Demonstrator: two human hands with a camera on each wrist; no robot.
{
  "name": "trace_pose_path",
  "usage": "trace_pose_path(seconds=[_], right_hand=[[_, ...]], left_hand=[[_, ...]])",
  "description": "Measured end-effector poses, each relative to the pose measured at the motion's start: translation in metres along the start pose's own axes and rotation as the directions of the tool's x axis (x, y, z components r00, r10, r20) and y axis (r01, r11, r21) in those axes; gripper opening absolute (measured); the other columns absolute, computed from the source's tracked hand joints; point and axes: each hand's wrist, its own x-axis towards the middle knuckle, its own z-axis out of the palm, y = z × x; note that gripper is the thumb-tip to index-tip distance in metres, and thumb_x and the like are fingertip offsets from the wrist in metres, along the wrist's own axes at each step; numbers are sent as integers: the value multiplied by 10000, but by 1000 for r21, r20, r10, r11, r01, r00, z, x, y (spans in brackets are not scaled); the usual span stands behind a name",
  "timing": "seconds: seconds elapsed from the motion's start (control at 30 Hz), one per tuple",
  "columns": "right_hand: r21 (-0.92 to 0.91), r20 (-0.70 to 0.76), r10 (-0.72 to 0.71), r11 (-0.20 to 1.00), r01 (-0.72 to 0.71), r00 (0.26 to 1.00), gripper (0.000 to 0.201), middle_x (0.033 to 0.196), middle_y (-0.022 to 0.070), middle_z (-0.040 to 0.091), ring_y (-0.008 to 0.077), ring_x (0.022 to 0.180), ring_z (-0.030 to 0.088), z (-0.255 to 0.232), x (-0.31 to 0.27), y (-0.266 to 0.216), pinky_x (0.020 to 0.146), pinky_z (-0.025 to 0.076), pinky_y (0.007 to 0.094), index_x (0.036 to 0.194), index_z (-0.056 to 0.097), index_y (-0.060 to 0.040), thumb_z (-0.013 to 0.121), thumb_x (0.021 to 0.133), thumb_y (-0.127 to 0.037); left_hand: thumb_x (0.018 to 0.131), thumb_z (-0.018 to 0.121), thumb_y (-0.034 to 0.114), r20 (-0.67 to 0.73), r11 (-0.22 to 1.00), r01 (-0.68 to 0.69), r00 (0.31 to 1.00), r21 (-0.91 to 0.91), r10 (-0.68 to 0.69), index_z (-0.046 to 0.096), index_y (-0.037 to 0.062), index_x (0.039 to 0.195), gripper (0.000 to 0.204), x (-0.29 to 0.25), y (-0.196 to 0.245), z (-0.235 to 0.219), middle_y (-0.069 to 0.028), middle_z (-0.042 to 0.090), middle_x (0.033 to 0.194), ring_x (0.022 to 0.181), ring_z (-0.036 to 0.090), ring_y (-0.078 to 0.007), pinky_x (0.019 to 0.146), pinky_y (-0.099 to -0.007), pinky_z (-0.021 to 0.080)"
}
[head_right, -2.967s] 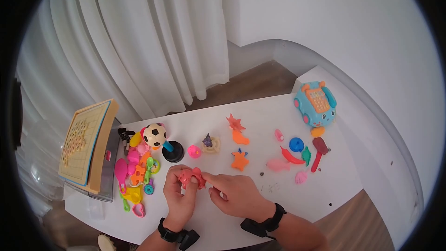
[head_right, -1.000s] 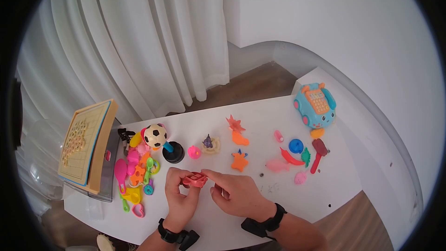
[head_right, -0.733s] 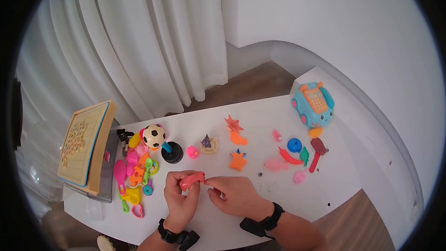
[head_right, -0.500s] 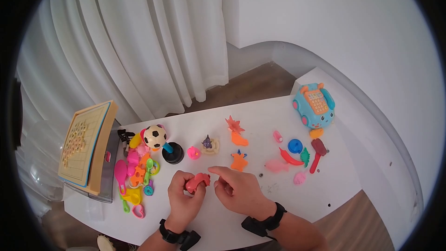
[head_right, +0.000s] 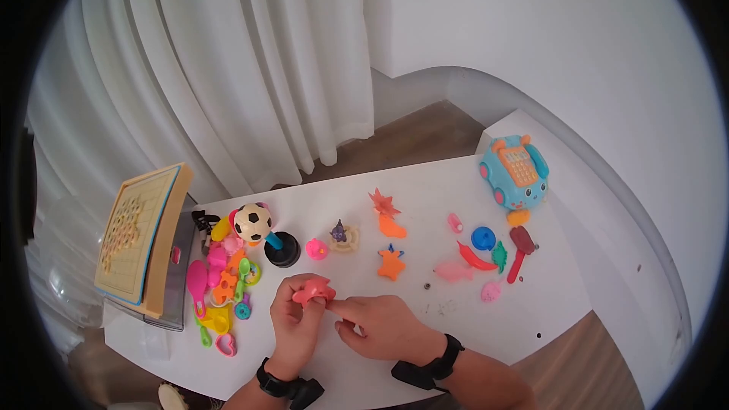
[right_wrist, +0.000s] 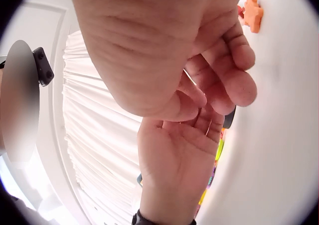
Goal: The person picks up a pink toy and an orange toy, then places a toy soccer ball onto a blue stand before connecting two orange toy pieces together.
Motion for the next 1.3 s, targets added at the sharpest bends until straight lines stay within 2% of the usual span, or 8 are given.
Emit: trace_pose_path(seconds=[0.13,0.43,0.5,0.63,0.7,1.03,1.13,1.3], right_hand=[[29,77,-5,1000,3,997,279,824,42,677,229,650,661,6,-2,4,589,517,368,1191,691,-130,697,912,-142],[102,-225,112,991,-91,968,252,830,55,703,166,620,666,-7,0,6,596,529,288,1158,688,-87,713,909,-63],[145,-285,225,971,-190,932,261,801,79,689,157,639,675,-7,1,4,615,536,277,1187,679,-75,704,927,-64],[105,-229,195,979,-175,954,290,806,38,698,200,633,662,-4,2,2,609,524,333,1216,679,-120,701,927,-126],[43,-89,117,993,-113,989,309,825,41,713,218,651,673,-5,2,1,611,529,347,1224,682,-119,708,917,-132],[-48,-196,2,999,-12,981,199,824,45,714,228,653,677,0,1,15,594,523,359,1113,708,-108,712,915,-127],[13,-227,160,987,-161,961,208,813,52,707,225,655,678,-3,3,8,601,528,350,1124,707,-103,715,918,-130],[26,-254,174,985,-173,952,226,830,66,716,228,658,681,-4,5,4,612,535,352,1148,712,-101,707,925,-134]], left_hand=[[991,662,1,49,997,76,996,-15,-75,610,11,1120,139,-5,-8,-4,-75,722,1099,983,684,-111,835,-273,568],[943,743,22,-34,972,167,986,165,-164,612,17,1048,168,-1,-7,-2,-50,732,997,881,681,-80,722,-230,554],[924,741,-4,14,859,-88,995,504,94,607,18,1017,164,1,-5,-4,-56,733,968,868,681,-82,688,-222,536],[927,731,3,41,806,-318,938,499,344,596,22,1016,164,4,-13,-2,-69,729,951,847,670,-81,655,-230,527],[941,732,34,-109,993,26,994,113,-13,590,25,1038,172,-2,-2,6,-71,711,902,798,660,-82,645,-253,535],[917,787,69,-103,917,14,994,398,30,602,25,1064,240,-3,-16,0,-43,676,772,655,631,-94,592,-244,515],[894,808,79,-98,884,101,993,456,-62,610,26,1064,267,0,-11,-1,-56,690,794,647,660,-135,612,-260,540],[885,794,77,62,786,-298,947,541,316,583,15,1067,286,7,-23,-4,-89,722,860,650,700,-227,663,-342,592]])
